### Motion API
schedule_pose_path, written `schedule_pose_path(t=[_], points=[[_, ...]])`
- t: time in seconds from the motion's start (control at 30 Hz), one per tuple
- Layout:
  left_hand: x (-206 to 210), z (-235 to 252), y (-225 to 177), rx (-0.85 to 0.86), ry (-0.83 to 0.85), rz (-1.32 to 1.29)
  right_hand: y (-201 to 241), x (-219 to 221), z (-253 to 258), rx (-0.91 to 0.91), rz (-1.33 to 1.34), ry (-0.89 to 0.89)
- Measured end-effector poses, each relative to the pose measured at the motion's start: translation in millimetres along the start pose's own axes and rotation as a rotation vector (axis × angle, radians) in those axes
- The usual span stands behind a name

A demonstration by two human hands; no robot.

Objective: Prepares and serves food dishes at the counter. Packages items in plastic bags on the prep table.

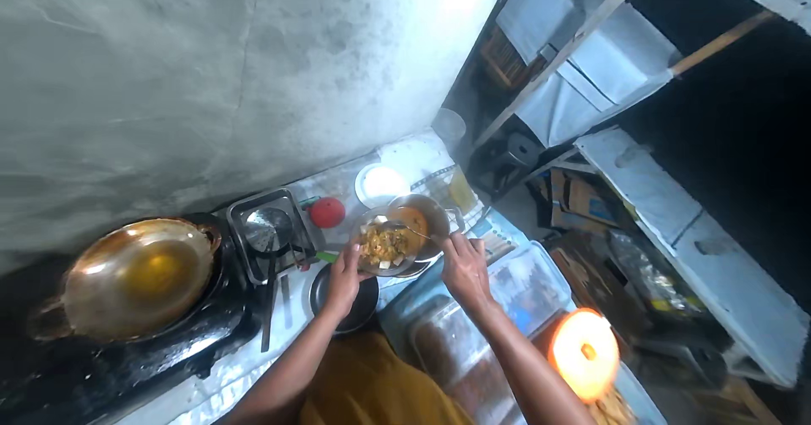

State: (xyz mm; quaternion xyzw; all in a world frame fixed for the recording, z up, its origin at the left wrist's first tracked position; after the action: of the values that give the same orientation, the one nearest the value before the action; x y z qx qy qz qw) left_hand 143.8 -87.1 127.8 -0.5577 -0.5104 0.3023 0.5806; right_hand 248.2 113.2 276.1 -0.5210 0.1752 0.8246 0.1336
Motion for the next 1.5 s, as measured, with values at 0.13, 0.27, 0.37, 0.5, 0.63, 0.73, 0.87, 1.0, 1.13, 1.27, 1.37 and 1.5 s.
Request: schedule_pose_path(t=[0.13,0.27,0.37,0.5,0.63,0.73,0.87,1.0,1.13,1.27,1.37,1.5], points=[[-5,2,-3,-0.017,-0.002,-0.025,-18,9,17,0.183,0.025,0.042],[-20,1,-3,-0.016,-0.043,-0.033,-45,79,33,0.393,-0.124,0.538],[-35,-4,-1,0.001,-0.057,-0.018,-48,138,24,0.328,-0.251,0.758],[-62,-18,-4,0.015,-0.111,0.021,-43,163,20,0.341,-0.341,0.808],[-86,-35,-11,0.012,-0.173,0.046,-34,158,14,0.404,-0.392,0.861],[-101,-45,-12,0.026,-0.213,0.049,-33,150,14,0.442,-0.355,0.859],[-111,-54,-11,0.021,-0.241,0.046,-47,148,23,0.490,-0.322,0.799],[-111,-56,-6,0.019,-0.236,0.025,-41,152,14,0.511,-0.363,0.874],[-108,-58,-4,0.010,-0.258,0.009,-25,154,4,0.560,-0.317,0.964],[-101,-58,-6,0.015,-0.243,-0.003,-18,164,1,0.617,-0.198,1.048],[-97,-57,-10,0.023,-0.224,0.026,-22,169,1,0.659,-0.140,1.043],[-93,-55,-14,0.031,-0.215,0.036,-34,162,1,0.638,-0.111,0.966]])
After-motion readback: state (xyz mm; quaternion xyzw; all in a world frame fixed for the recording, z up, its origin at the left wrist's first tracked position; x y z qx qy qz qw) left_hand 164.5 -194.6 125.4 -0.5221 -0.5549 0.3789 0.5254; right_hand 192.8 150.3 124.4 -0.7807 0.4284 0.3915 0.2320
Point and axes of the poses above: each hand's wrist, its own z-axis towards the middle knuckle, its own x-axis out of the palm, y = z × x, the point moved 8 cm from there along z, towards the middle knuckle, and after that the axes turned 15 degrees about x, right-handed, at the moved point
